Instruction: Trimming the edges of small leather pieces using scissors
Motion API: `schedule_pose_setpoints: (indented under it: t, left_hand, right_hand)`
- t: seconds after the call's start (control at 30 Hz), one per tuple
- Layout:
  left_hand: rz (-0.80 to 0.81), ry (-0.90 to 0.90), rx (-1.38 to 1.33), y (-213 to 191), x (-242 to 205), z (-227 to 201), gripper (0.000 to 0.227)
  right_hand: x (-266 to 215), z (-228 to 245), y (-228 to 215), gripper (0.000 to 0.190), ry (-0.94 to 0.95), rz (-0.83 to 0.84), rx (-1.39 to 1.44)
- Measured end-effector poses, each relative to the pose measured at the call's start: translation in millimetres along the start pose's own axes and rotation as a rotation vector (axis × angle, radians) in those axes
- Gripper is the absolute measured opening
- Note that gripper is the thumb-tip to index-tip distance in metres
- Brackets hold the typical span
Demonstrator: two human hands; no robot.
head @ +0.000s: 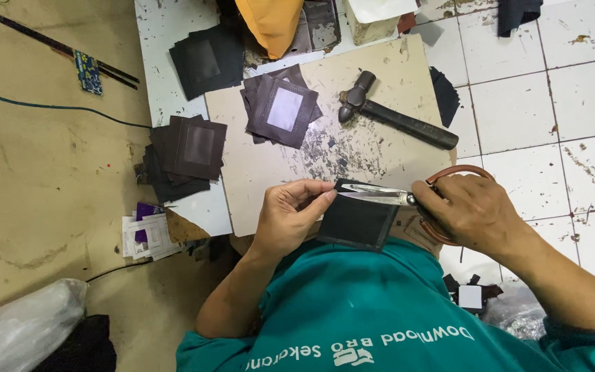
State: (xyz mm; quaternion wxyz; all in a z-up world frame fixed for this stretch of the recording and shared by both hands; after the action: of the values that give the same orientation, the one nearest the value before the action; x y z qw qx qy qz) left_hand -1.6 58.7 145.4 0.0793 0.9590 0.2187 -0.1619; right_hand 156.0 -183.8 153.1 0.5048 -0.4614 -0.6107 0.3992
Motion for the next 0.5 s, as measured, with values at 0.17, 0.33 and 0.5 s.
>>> schedule_pose_setpoints:
  t: [0.17, 0.33, 0.5]
  left_hand:
    - [0.001, 0.054, 0.058, -0.6, -0.9, -4.0, 0.017]
    - [-0.022, 0.096, 0.068, -1.3, -0.6, -2.0, 0.015]
    - [-0.054, 0.127, 0.164, -4.3, -2.9, -5.4, 0.012]
  right_hand:
    - [4.2, 0.0, 1.1, 0.034, -0.034, -0.046, -0.156]
    - [11.6, -2.7, 5.0, 0.032, -0.086, -0.074, -0.235]
    - [11.9, -7.5, 12.6, 0.028, -0.111, -0.11, -0.095]
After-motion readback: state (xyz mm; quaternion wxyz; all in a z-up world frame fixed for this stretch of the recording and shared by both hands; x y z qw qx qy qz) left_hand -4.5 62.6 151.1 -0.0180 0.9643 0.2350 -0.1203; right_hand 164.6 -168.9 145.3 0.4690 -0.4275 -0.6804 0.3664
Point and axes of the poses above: each hand's wrist, its own x-axis towards the middle knuckle, its own y-axis out of the palm, z = x × y, the point moved 3 cm from there along x, towards the middle knuckle, and after that the axes turned 9 degrees about -y, right-handed, at the moved point
